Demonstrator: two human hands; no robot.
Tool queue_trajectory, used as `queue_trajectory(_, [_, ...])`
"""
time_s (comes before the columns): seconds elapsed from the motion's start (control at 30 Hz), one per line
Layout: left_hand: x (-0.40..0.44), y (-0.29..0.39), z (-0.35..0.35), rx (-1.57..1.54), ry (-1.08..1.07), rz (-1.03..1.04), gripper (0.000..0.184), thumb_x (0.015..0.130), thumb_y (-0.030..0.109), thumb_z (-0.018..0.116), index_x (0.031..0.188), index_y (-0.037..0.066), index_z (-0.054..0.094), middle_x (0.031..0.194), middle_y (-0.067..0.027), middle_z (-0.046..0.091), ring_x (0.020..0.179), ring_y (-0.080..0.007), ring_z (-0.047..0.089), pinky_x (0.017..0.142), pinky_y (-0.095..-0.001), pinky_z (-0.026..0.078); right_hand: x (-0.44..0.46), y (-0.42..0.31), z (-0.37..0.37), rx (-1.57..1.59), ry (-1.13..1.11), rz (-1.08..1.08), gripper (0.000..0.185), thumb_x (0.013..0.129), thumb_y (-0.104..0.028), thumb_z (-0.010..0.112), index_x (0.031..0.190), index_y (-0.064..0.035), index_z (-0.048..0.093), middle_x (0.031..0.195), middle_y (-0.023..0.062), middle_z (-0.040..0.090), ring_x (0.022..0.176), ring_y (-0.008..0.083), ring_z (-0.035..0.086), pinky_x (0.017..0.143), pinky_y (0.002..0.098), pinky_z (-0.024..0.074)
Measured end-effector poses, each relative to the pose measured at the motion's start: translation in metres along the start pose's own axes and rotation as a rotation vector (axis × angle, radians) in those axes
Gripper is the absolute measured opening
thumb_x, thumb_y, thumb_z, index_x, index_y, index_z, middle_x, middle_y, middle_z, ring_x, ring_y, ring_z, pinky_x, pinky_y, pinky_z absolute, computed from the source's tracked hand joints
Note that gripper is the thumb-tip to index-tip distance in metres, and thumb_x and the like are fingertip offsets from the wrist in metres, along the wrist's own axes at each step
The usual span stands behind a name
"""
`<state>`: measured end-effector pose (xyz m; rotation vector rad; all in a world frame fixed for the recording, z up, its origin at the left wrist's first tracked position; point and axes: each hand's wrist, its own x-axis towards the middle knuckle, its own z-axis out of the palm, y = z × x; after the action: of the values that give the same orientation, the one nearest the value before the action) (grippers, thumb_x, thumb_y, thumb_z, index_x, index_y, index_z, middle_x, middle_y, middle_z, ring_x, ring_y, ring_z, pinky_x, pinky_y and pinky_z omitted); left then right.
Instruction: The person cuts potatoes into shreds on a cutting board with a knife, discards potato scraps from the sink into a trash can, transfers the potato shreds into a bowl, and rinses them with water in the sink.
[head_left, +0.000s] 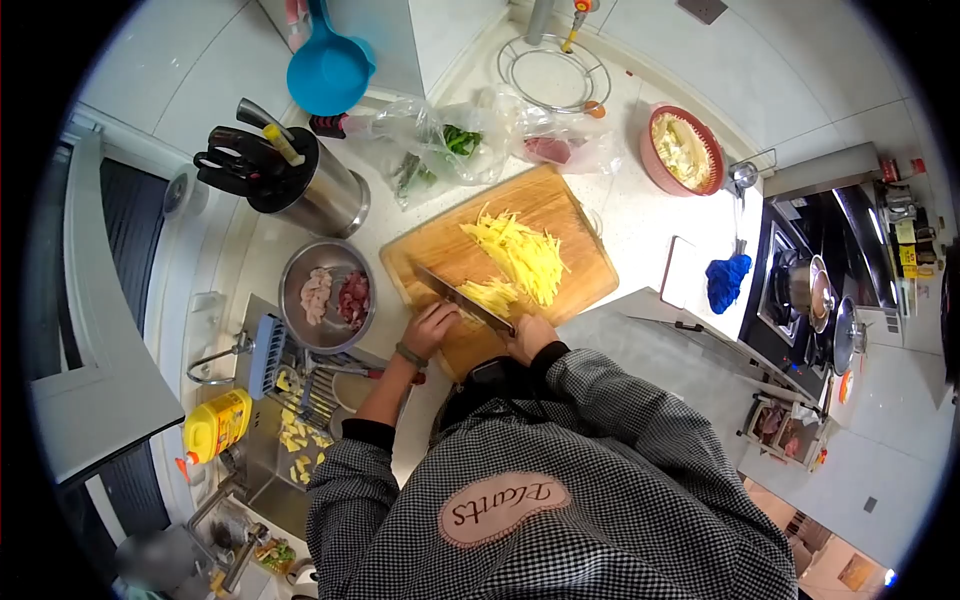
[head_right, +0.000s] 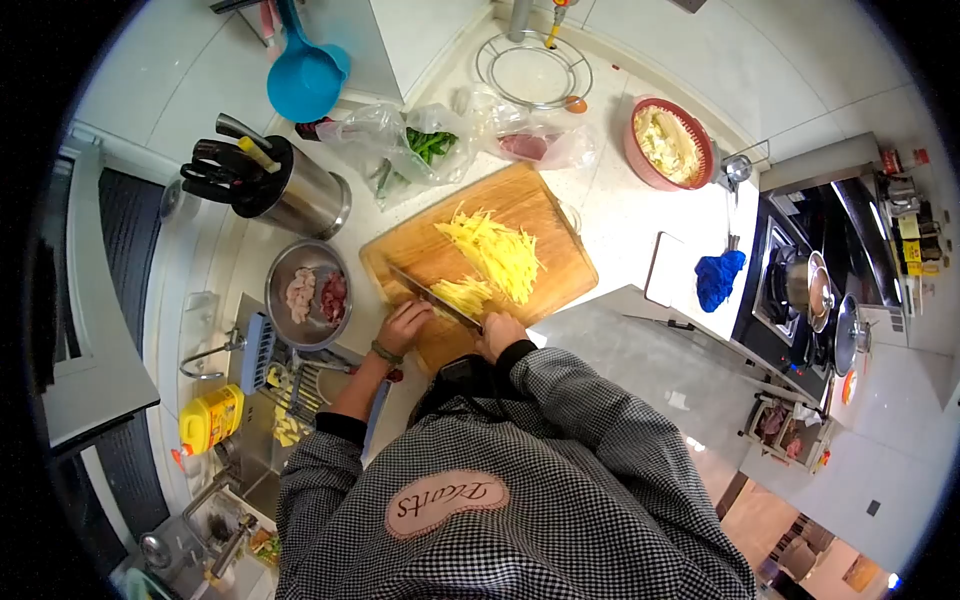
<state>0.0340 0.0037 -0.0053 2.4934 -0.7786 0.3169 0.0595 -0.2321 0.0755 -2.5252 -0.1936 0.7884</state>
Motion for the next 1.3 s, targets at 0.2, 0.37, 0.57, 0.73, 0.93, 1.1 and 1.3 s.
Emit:
queue_trajectory(0.2, [0.001,0.002,0.001,-0.026,0.005,-0.031,0.016,0.076,0.005,0.06,0.092,0.004,0.063,0.106,-0.0074,0.061,0.099,-0.0253,0.058,0.087,-0.0323,0.049,0.011,0.0,0.021,-0.063,-0.024,0.019,0.035,0.079,-0.035,0.064,0.08,0.0002,0.064,0.078,0.0236,0.063,0.079,0.04,0.061,0.072,0.0461,0.0499])
queue_trajectory(0.37, [0.006,0.003,-0.002,-0.009,-0.003,-0.043,0.015,0.076,0.004,0.061,0.091,0.004,0.062,0.105,-0.0073,0.061,0.099,-0.0255,0.058,0.085,-0.0318,0.049,0.011,0.001,0.022,-0.079,0.103,-0.064,0.034,0.08,-0.034,0.063,0.077,-0.0006,0.065,0.076,0.0237,0.063,0.076,0.04,0.062,0.07,0.0461,0.05])
queue_trajectory(0.57, [0.008,0.005,-0.003,-0.033,0.077,0.019,0.012,0.076,0.002,0.063,0.088,0.0,0.061,0.099,-0.0089,0.062,0.088,-0.0271,0.059,0.076,-0.0342,0.051,0.007,0.011,0.013,-0.028,-0.02,-0.005,0.034,0.075,-0.033,0.066,0.079,0.0008,0.063,0.08,0.0249,0.062,0.08,0.0402,0.061,0.073,0.046,0.05])
queue_trajectory(0.73, [0.003,0.004,-0.002,-0.008,0.054,0.014,0.017,0.078,0.007,0.064,0.094,0.002,0.062,0.106,-0.0086,0.061,0.098,-0.0267,0.058,0.083,-0.0332,0.05,0.007,0.006,0.014,-0.027,-0.004,-0.018,0.038,0.078,-0.035,0.067,0.083,0.002,0.065,0.08,0.0245,0.064,0.08,0.0394,0.062,0.072,0.0446,0.0502])
queue_trajectory(0.93, [0.002,0.003,0.0,-0.038,0.013,-0.032,0.013,0.078,0.004,0.062,0.091,0.002,0.062,0.106,-0.0085,0.061,0.097,-0.0264,0.059,0.082,-0.0333,0.051,0.013,0.002,0.02,-0.045,-0.011,0.008,0.039,0.078,-0.038,0.066,0.084,0.0007,0.064,0.079,0.0242,0.063,0.08,0.0392,0.062,0.072,0.0452,0.05])
queue_trajectory(1.1, [0.001,0.003,-0.011,-0.105,-0.032,-0.001,0.014,0.076,0.002,0.061,0.09,0.002,0.061,0.104,-0.0088,0.061,0.095,-0.0271,0.059,0.08,-0.0343,0.051,0.01,0.001,0.005,-0.054,-0.118,-0.014,0.038,0.075,-0.034,0.067,0.091,0.0,0.061,0.084,0.0227,0.063,0.084,0.0386,0.061,0.075,0.0445,0.0506])
queue_trajectory(1.3, [0.001,0.001,-0.009,-0.127,-0.031,-0.004,0.015,0.075,0.002,0.06,0.09,0.002,0.06,0.1,-0.0093,0.061,0.093,-0.0278,0.06,0.079,-0.0351,0.051,0.012,0.01,0.024,-0.137,0.016,-0.069,0.037,0.08,-0.038,0.063,0.082,-0.0019,0.065,0.076,0.0226,0.063,0.076,0.0381,0.062,0.07,0.0454,0.05])
